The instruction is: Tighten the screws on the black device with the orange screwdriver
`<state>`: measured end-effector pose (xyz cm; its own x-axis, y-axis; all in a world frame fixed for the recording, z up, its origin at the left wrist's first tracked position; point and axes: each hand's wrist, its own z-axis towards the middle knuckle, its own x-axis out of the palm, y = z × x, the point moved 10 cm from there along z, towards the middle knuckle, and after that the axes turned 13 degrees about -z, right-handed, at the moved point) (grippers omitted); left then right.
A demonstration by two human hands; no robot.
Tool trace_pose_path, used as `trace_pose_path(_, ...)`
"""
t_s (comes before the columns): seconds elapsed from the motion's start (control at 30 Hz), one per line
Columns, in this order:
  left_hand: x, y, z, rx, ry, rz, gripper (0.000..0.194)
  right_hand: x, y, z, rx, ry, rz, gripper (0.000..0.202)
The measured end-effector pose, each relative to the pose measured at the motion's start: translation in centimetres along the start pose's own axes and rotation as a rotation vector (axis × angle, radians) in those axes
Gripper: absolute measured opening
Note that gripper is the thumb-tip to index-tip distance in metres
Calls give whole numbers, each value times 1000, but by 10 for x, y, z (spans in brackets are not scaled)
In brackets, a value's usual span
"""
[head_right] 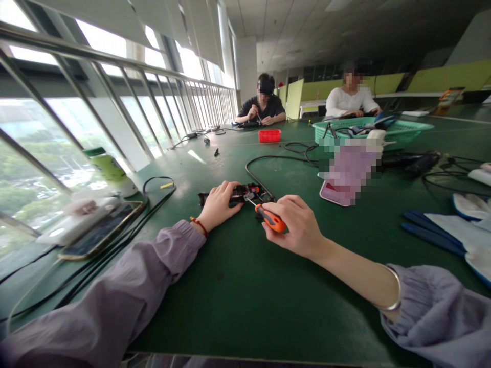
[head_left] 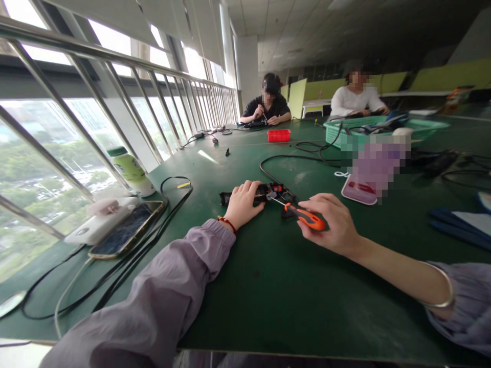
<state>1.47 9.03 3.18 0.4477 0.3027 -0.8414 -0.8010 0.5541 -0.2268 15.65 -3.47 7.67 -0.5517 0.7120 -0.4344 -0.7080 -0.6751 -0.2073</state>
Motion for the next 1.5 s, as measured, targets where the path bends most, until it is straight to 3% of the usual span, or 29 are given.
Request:
trace_pose_path(0.1, 0, 0, 0, 2, -1, 2, 45, -4, 2, 1, -13, -35, -4, 42)
trace_pose_path(0.23, 0, -1, 0, 3, -2, 8, 45, 5, 7, 1, -60, 69, 1, 30)
trace_pose_path(0.33, 0, 0, 0, 6, -4, 5, 45, 9, 0, 0, -7, 105, 3, 24)
trace_pose_path(0.53, 0, 0, 0, 9, -6, -2, 46, 0, -4, -3, 24, -10, 42, 44)
trace_pose_path(0.77, 0, 1, 0, -3, 8, -9, 46, 16, 5, -2, -46, 177, 59, 31)
trace_pose_path(0.97, 0, -1, 0, 8, 12, -13, 51, 5, 1, -2, -21, 51, 74, 40)
trace_pose_path(1.23, -1, 0, 0, -10, -8, -9, 45, 13, 5, 0, -29, 160, 38, 21)
trace_pose_path(1.4, 0, 0, 1, 0, 2, -4, 46, 1, 1, 1, -3, 31, 39, 37)
trace_pose_path(1.5, 1, 1, 1, -2, 13, -4, 45, 3, 6, 2, -45, 52, 33, 32)
